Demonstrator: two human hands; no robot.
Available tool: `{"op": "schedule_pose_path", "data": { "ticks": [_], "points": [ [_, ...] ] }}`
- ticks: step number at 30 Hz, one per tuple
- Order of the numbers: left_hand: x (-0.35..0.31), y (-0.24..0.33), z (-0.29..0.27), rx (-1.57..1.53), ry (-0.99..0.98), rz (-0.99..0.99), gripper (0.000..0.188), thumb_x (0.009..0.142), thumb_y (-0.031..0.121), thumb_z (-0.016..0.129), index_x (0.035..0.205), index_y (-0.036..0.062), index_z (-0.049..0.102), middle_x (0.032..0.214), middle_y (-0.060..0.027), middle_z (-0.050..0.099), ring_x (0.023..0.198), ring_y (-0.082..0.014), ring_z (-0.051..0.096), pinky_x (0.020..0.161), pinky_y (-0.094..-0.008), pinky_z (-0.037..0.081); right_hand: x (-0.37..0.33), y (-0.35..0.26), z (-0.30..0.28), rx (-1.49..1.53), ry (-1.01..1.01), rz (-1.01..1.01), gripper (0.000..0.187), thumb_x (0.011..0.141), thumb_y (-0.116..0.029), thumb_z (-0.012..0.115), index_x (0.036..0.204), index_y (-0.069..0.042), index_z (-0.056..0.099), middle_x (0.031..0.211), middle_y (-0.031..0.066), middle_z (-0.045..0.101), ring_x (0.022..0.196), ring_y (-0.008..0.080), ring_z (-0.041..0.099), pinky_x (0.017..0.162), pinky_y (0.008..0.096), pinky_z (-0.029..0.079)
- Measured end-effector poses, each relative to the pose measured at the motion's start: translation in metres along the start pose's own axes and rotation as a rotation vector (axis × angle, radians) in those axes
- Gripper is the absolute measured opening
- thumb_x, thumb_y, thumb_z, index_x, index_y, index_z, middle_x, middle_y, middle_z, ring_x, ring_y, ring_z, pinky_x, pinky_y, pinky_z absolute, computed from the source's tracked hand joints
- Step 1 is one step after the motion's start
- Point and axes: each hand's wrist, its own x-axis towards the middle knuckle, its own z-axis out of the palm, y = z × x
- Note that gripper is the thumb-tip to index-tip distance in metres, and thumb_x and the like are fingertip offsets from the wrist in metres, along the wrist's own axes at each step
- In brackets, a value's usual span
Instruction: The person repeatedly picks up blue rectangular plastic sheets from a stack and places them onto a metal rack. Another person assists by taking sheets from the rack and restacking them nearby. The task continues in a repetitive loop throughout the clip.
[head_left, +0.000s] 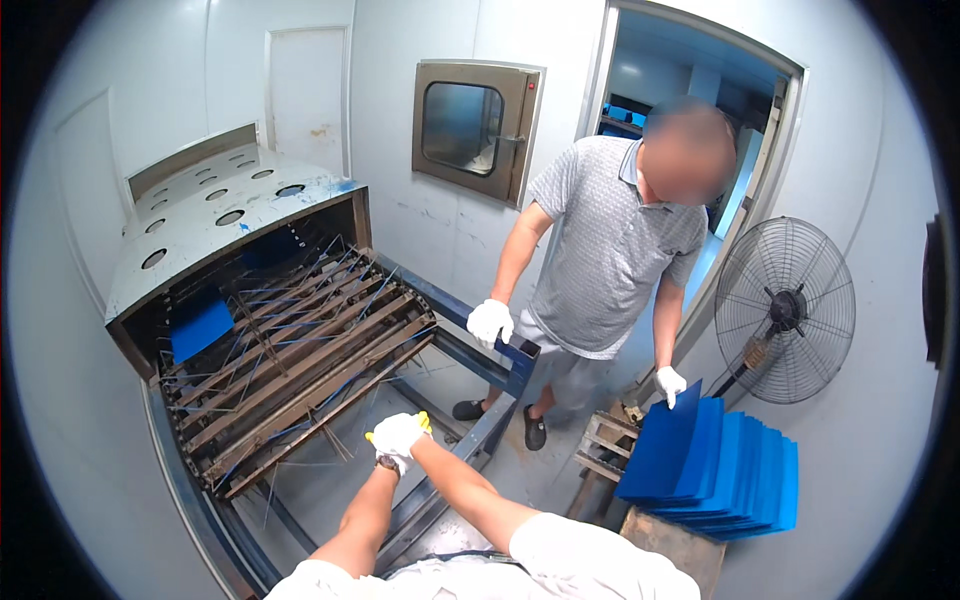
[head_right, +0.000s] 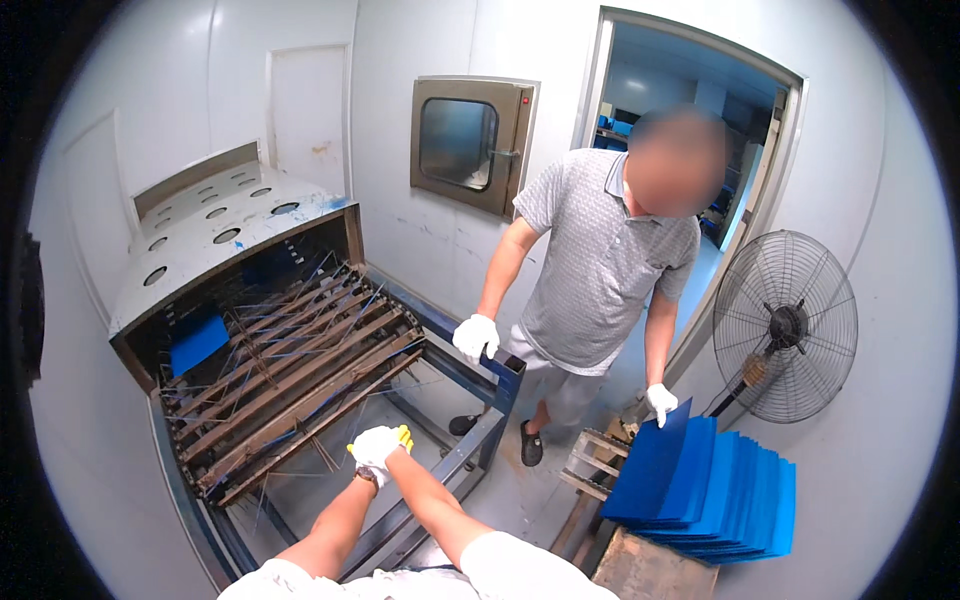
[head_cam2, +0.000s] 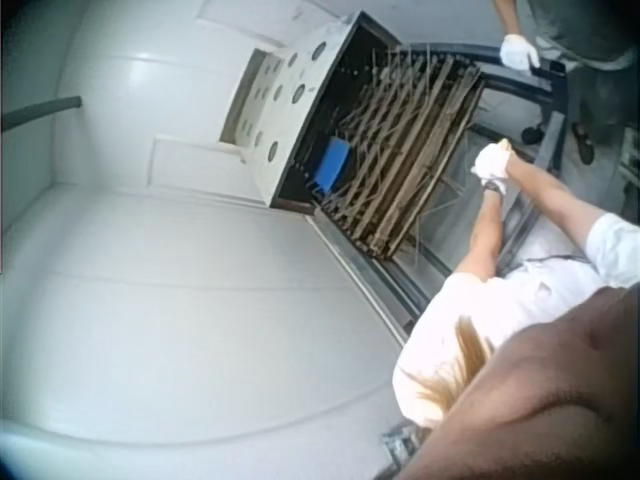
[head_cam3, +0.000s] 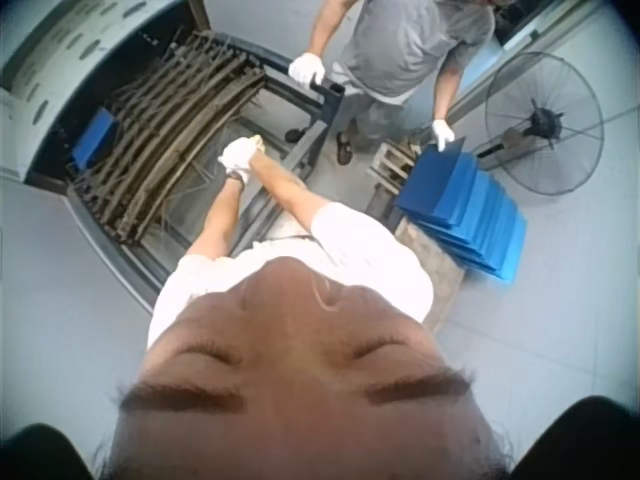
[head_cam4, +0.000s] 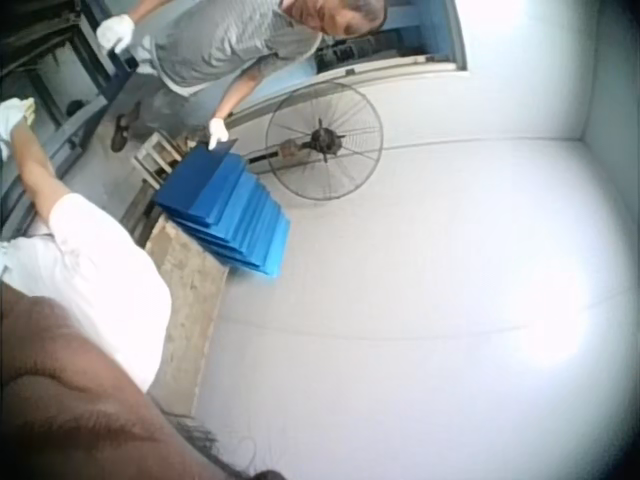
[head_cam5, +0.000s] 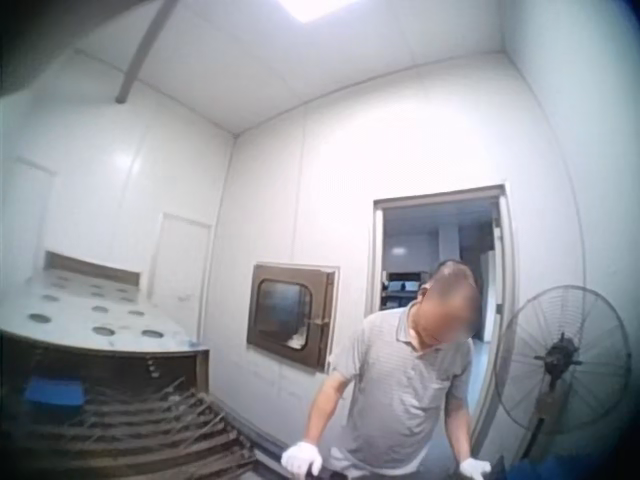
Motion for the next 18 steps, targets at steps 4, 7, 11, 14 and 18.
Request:
{"op": "schedule_pose_path", "data": {
  "ticks": [4, 7, 11, 14, 18],
  "points": [
    [-0.003, 0.000, 0.000, -0.051, 0.016, 0.029, 0.020, 0.070, 0.029, 0.053, 0.071, 0.0102, 0.058, 0.066, -0.0089, 0.058, 0.058, -0.0251, 0.056, 0.053, -0.0346, 0.043, 0.018, 0.011, 0.029, 0.026, 0.080, -0.043, 0.038, 0.081, -0.034, 0.041, 0.074, -0.004, 0.064, 0.074, 0.0140, 0.062, 0.069, 0.0292, 0.060, 0.061, 0.0395, 0.046],
    [-0.012, -0.002, 0.004, -0.149, 0.009, 0.055, 0.020, 0.072, 0.027, 0.052, 0.076, 0.0089, 0.058, 0.068, -0.0085, 0.058, 0.059, -0.0238, 0.056, 0.054, -0.0337, 0.043, 0.028, 0.017, 0.049, -0.004, 0.039, -0.119, 0.033, 0.076, -0.030, 0.043, 0.074, -0.005, 0.064, 0.074, 0.0141, 0.062, 0.066, 0.0304, 0.060, 0.058, 0.0390, 0.046],
    [-0.081, -0.025, 0.041, -0.498, -0.114, 0.070, 0.020, 0.075, 0.024, 0.050, 0.082, 0.0071, 0.057, 0.072, -0.0078, 0.058, 0.061, -0.0222, 0.056, 0.056, -0.0325, 0.044, -0.009, -0.003, 0.108, 0.188, 0.062, -0.329, 0.026, 0.072, -0.025, 0.050, 0.063, -0.005, 0.063, 0.063, 0.0163, 0.060, 0.056, 0.0292, 0.059, 0.050, 0.0381, 0.046],
    [-0.158, -0.043, 0.088, -0.849, -0.390, -0.078, 0.021, 0.077, 0.022, 0.049, 0.087, 0.0058, 0.056, 0.075, -0.0074, 0.058, 0.062, -0.0210, 0.056, 0.058, -0.0316, 0.045, -0.036, -0.005, 0.194, 0.496, -0.157, -0.582, 0.030, 0.076, -0.029, 0.049, 0.077, -0.001, 0.062, 0.067, 0.0156, 0.060, 0.057, 0.0272, 0.057, 0.055, 0.0351, 0.045],
    [-0.205, -0.097, 0.139, -0.184, -0.520, 0.163, 0.023, 0.079, 0.019, 0.047, 0.094, 0.0041, 0.056, 0.078, -0.0067, 0.059, 0.063, -0.0193, 0.056, 0.060, -0.0304, 0.046, -0.031, -0.034, 0.214, 1.227, -0.261, -0.159, 0.038, 0.082, -0.034, 0.043, 0.093, 0.000, 0.057, 0.086, 0.0153, 0.059, 0.077, 0.0232, 0.055, 0.070, 0.0324, 0.042]
  ]
}}
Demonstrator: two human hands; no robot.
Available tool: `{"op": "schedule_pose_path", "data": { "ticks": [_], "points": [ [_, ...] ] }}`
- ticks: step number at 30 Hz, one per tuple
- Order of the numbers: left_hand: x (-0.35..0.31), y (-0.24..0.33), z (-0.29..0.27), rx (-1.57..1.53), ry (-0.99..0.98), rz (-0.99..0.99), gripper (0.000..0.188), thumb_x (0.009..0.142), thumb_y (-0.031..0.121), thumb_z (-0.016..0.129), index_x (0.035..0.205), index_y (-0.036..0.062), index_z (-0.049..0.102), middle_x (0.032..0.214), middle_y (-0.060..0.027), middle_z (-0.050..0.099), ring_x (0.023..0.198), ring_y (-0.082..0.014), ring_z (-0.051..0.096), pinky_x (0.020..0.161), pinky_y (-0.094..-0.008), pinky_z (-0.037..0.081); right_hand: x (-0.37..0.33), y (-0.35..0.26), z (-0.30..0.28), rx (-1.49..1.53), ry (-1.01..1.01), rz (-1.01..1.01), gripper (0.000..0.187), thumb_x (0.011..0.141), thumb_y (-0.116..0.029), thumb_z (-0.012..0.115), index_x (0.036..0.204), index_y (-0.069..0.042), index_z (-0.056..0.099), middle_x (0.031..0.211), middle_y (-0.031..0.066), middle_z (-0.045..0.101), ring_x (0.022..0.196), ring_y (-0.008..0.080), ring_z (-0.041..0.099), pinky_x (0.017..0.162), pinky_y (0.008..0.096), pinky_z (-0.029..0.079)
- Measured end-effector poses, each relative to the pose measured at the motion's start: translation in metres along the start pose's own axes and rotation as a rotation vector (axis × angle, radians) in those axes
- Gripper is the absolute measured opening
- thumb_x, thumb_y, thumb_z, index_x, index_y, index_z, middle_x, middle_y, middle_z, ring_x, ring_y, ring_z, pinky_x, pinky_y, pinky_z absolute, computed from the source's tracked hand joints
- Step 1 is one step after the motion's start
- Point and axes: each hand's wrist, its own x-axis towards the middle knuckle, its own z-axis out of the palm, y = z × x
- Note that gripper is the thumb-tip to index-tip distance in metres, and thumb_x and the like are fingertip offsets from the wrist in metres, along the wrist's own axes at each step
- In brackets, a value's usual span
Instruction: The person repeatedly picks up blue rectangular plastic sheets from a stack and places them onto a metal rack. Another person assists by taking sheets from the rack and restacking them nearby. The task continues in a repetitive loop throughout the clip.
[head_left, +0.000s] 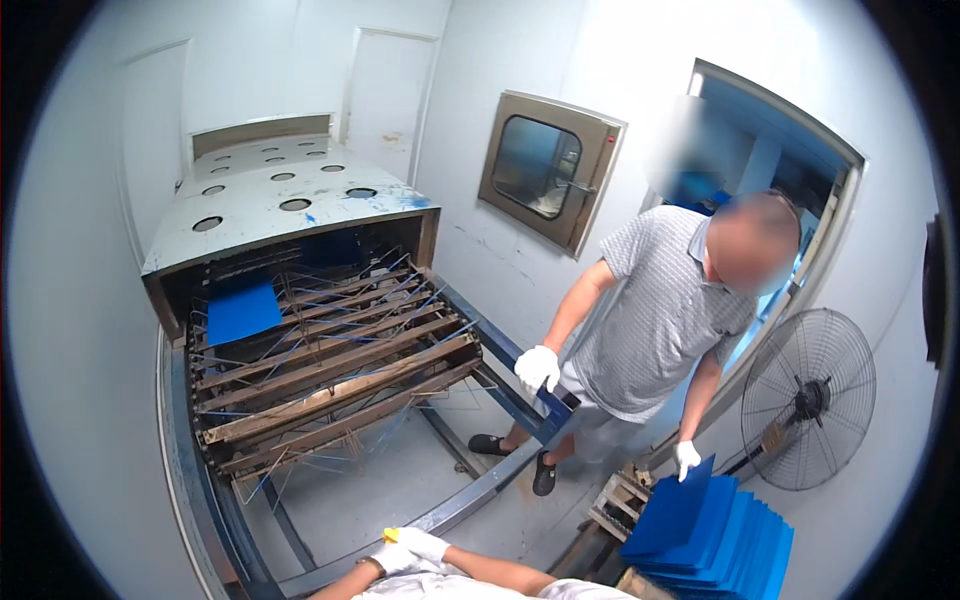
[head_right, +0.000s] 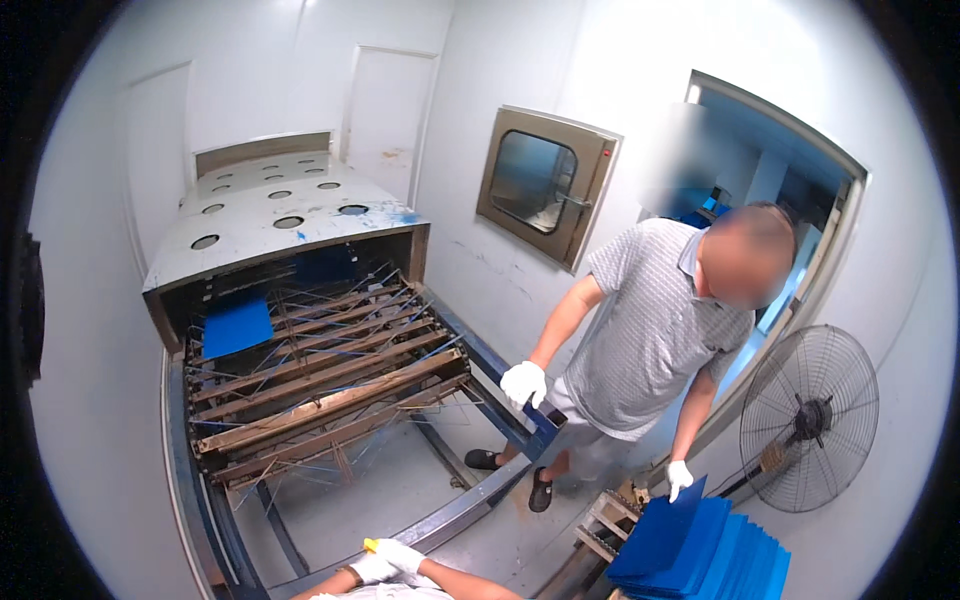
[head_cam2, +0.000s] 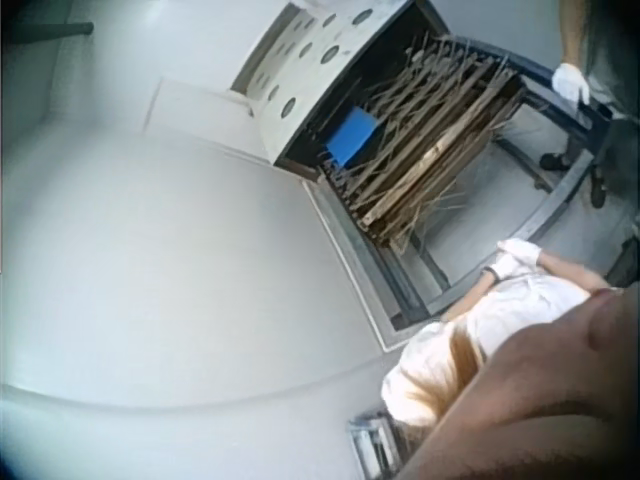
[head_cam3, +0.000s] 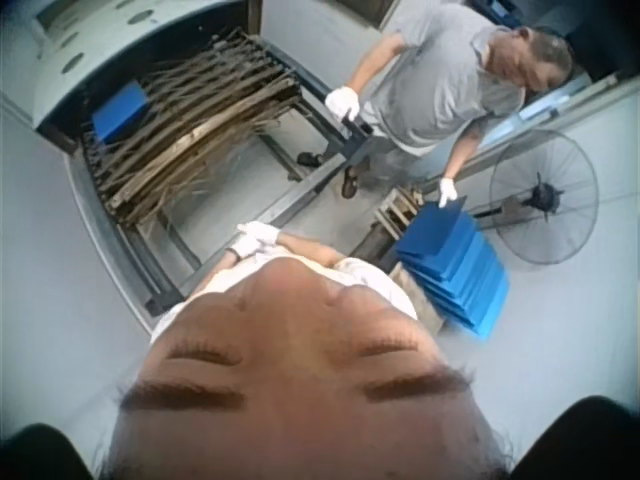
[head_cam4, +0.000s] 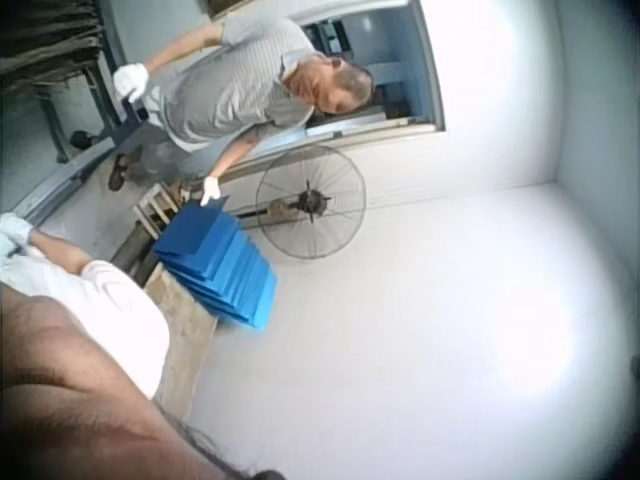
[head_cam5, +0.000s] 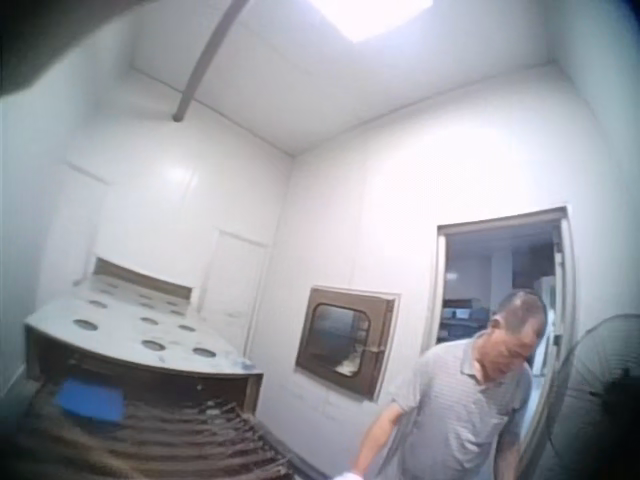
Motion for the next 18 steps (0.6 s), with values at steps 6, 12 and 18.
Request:
{"op": "schedule_pose_path", "data": {
  "ticks": [6, 12, 18],
  "points": [
    [-0.059, -0.019, -0.031, -1.376, 0.252, -0.644, 0.025, 0.082, 0.009, 0.042, 0.104, 0.0004, 0.049, 0.080, -0.0114, 0.058, 0.064, -0.0215, 0.060, 0.053, -0.0318, 0.050, 0.002, 0.033, -0.037, -0.788, 0.102, 0.184, 0.050, 0.079, -0.038, 0.043, 0.113, -0.001, 0.045, 0.108, 0.0192, 0.051, 0.100, 0.0304, 0.049, 0.088, 0.0343, 0.036],
    [-0.092, -0.022, -0.036, -1.280, 0.335, -0.811, 0.037, 0.079, 0.001, 0.039, 0.116, -0.0021, 0.040, 0.084, -0.0172, 0.056, 0.059, -0.0296, 0.060, 0.050, -0.0372, 0.053, -0.005, 0.040, -0.050, -0.984, 0.155, 0.407, 0.041, 0.075, -0.035, 0.048, 0.105, -0.007, 0.050, 0.113, 0.0203, 0.045, 0.099, 0.0354, 0.049, 0.083, 0.0416, 0.041],
    [-0.103, -0.019, -0.054, -1.204, 0.395, -0.775, 0.033, 0.080, 0.004, 0.039, 0.112, -0.0022, 0.042, 0.088, -0.0162, 0.058, 0.058, -0.0260, 0.060, 0.050, -0.0352, 0.052, -0.002, 0.047, -0.037, -1.053, 0.191, 0.427, 0.035, 0.074, -0.026, 0.046, 0.101, -0.005, 0.052, 0.111, 0.0195, 0.046, 0.099, 0.0349, 0.048, 0.081, 0.0431, 0.042]
  ]
}}
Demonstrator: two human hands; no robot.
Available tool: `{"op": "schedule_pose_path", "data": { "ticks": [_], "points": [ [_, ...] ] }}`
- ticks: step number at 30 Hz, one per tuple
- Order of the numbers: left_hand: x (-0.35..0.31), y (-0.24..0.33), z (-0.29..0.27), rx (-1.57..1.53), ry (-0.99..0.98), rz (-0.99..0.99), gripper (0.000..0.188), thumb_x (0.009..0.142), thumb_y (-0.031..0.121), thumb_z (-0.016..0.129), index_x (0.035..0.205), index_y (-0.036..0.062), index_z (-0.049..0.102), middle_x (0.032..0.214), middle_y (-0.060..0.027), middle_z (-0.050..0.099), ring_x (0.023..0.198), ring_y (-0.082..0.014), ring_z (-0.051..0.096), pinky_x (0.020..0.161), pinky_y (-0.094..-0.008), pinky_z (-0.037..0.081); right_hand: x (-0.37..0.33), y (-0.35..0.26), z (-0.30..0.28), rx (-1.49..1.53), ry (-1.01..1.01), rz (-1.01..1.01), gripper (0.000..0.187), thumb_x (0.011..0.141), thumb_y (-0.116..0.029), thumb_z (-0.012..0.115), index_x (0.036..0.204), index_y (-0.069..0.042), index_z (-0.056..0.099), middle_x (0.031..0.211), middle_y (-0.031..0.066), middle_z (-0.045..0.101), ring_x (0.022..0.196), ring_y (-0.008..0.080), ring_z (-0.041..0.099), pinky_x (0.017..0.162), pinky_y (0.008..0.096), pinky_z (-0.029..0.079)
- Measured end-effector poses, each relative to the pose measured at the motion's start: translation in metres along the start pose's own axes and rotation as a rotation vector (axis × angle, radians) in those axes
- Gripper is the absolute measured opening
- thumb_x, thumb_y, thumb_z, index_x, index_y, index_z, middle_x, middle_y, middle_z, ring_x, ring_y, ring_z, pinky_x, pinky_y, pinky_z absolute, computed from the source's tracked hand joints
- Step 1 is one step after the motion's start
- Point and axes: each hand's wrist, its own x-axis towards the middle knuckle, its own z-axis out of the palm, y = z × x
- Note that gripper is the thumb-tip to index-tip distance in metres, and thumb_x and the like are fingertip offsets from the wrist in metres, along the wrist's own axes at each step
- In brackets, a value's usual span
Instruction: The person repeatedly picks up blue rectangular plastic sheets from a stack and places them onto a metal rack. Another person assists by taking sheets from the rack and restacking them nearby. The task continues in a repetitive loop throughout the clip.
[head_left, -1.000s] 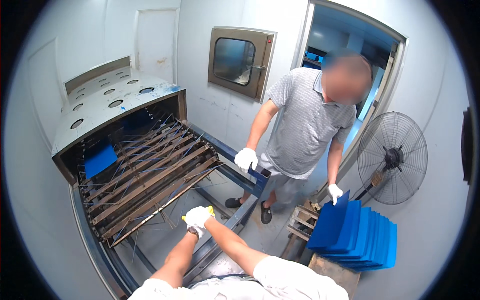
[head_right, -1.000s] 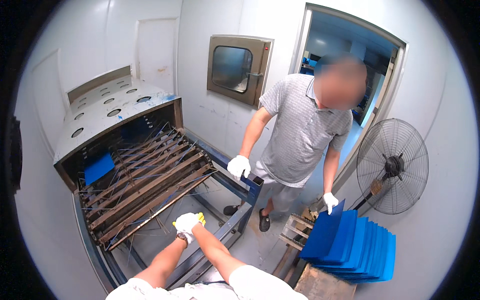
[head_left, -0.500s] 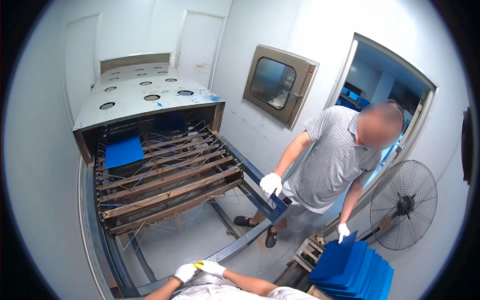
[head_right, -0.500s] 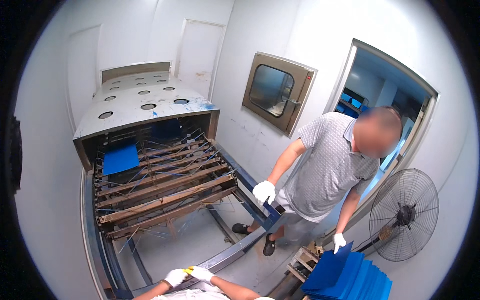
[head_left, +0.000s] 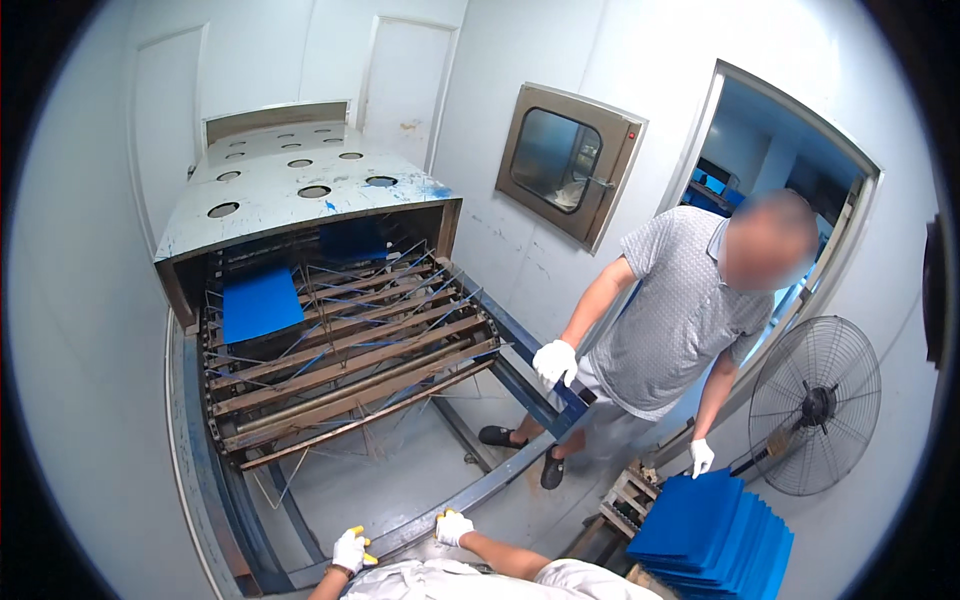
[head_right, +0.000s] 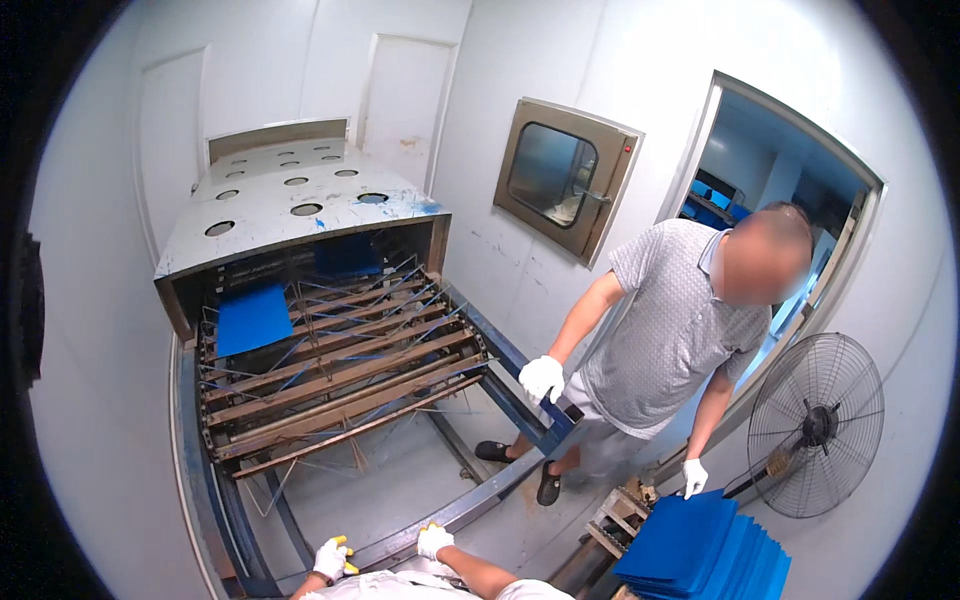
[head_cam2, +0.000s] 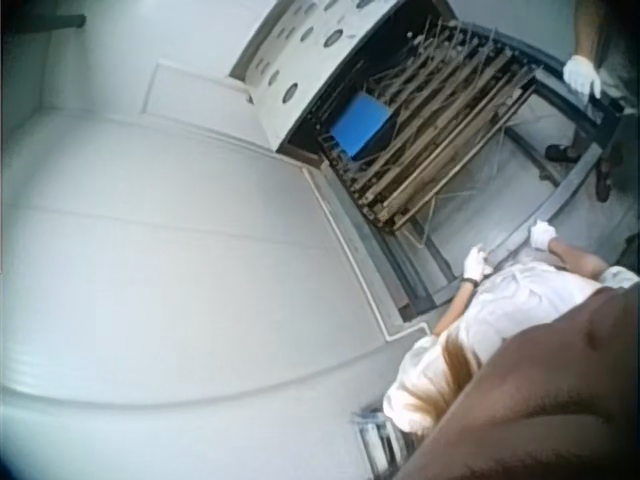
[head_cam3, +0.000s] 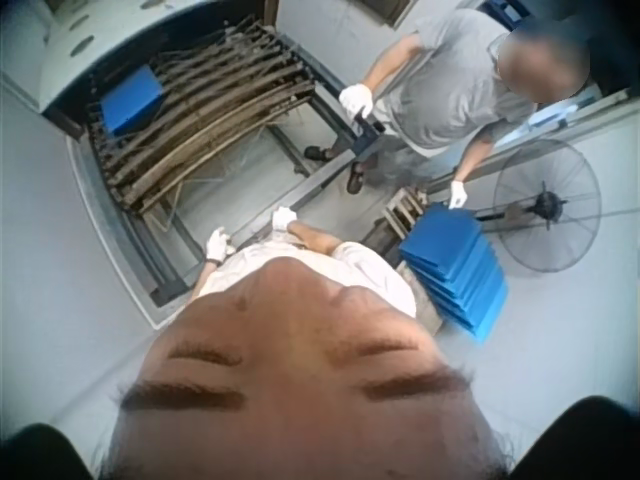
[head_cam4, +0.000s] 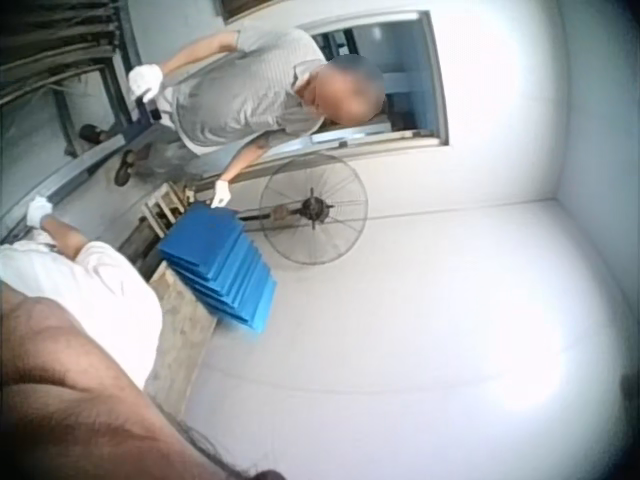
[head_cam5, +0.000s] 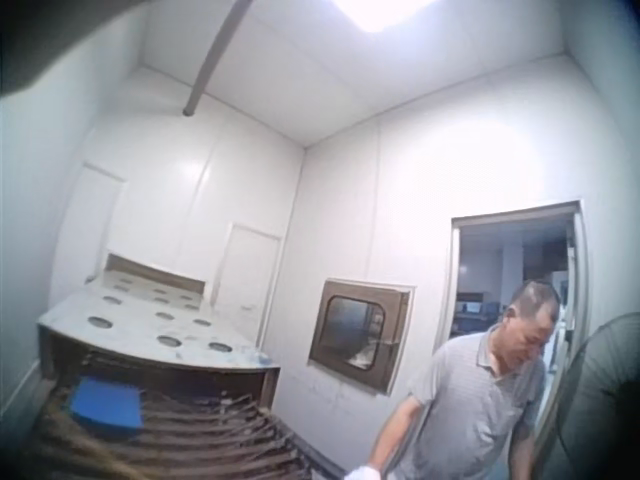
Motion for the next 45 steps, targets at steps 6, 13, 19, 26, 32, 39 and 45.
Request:
{"op": "schedule_pose_path", "data": {
  "ticks": [6, 13, 19, 26, 32, 39, 45],
  "points": [
    [0.026, -0.048, -0.003, -0.074, -0.174, -0.078, 0.025, 0.084, 0.006, 0.037, 0.106, -0.0030, 0.046, 0.087, -0.0150, 0.057, 0.062, -0.0232, 0.060, 0.054, -0.0313, 0.051, 0.004, 0.001, 0.003, 0.026, 0.035, 0.002, 0.031, 0.074, -0.024, 0.044, 0.097, -0.005, 0.052, 0.109, 0.0214, 0.046, 0.098, 0.0353, 0.049, 0.081, 0.0422, 0.042],
    [0.028, -0.048, -0.001, -0.165, -0.333, -0.155, 0.022, 0.084, 0.005, 0.040, 0.102, -0.0032, 0.050, 0.083, -0.0150, 0.058, 0.062, -0.0217, 0.059, 0.057, -0.0295, 0.051, 0.000, 0.006, 0.011, 0.053, 0.117, -0.048, 0.031, 0.073, -0.022, 0.042, 0.097, -0.003, 0.052, 0.113, 0.0270, 0.043, 0.097, 0.0394, 0.049, 0.083, 0.0427, 0.041],
    [0.017, -0.008, -0.015, 0.059, -0.431, -0.165, 0.022, 0.082, 0.016, 0.049, 0.093, -0.0012, 0.057, 0.078, -0.0117, 0.061, 0.063, -0.0170, 0.060, 0.055, -0.0259, 0.049, 0.004, -0.001, 0.011, 0.075, 0.149, -0.009, 0.029, 0.074, -0.019, 0.040, 0.094, -0.005, 0.054, 0.106, 0.0260, 0.047, 0.093, 0.0391, 0.051, 0.080, 0.0422, 0.043],
    [0.037, 0.046, -0.063, 0.542, -0.482, -0.007, 0.031, 0.082, 0.029, 0.047, 0.078, 0.0012, 0.060, 0.065, -0.0091, 0.061, 0.054, -0.0164, 0.059, 0.049, -0.0249, 0.047, 0.019, -0.008, 0.000, 0.020, 0.034, 0.088, 0.026, 0.072, -0.023, 0.045, 0.081, -0.005, 0.062, 0.095, 0.0231, 0.054, 0.086, 0.0370, 0.054, 0.075, 0.0417, 0.045],
    [0.059, 0.006, -0.091, 0.242, -0.447, -0.167, 0.030, 0.084, 0.025, 0.044, 0.085, -0.0022, 0.057, 0.071, -0.0117, 0.061, 0.055, -0.0171, 0.059, 0.051, -0.0251, 0.047, 0.031, -0.037, -0.028, -0.016, -0.089, 0.116, 0.024, 0.066, -0.020, 0.048, 0.078, -0.007, 0.065, 0.088, 0.0188, 0.059, 0.083, 0.0314, 0.058, 0.073, 0.0377, 0.046],
    [0.081, -0.013, -0.092, -0.398, -0.581, -0.143, 0.028, 0.085, 0.019, 0.043, 0.103, -0.0005, 0.053, 0.081, -0.0088, 0.059, 0.065, -0.0127, 0.056, 0.056, -0.0246, 0.046, 0.109, -0.135, -0.108, 0.941, -0.569, -0.483, 0.026, 0.085, -0.029, 0.045, 0.094, -0.006, 0.056, 0.085, 0.0027, 0.057, 0.074, 0.0124, 0.053, 0.066, 0.0253, 0.044],
    [0.046, 0.064, -0.114, 0.085, -0.448, 0.135, 0.023, 0.081, 0.022, 0.049, 0.095, 0.0067, 0.059, 0.077, -0.0028, 0.062, 0.047, -0.0115, 0.053, 0.050, -0.0246, 0.043, 0.141, -0.305, -0.230, 1.915, -0.591, -0.381, 0.021, 0.086, -0.021, 0.045, 0.096, -0.004, 0.051, 0.092, 0.0069, 0.056, 0.084, 0.0172, 0.056, 0.077, 0.0305, 0.046]
  ]
}}
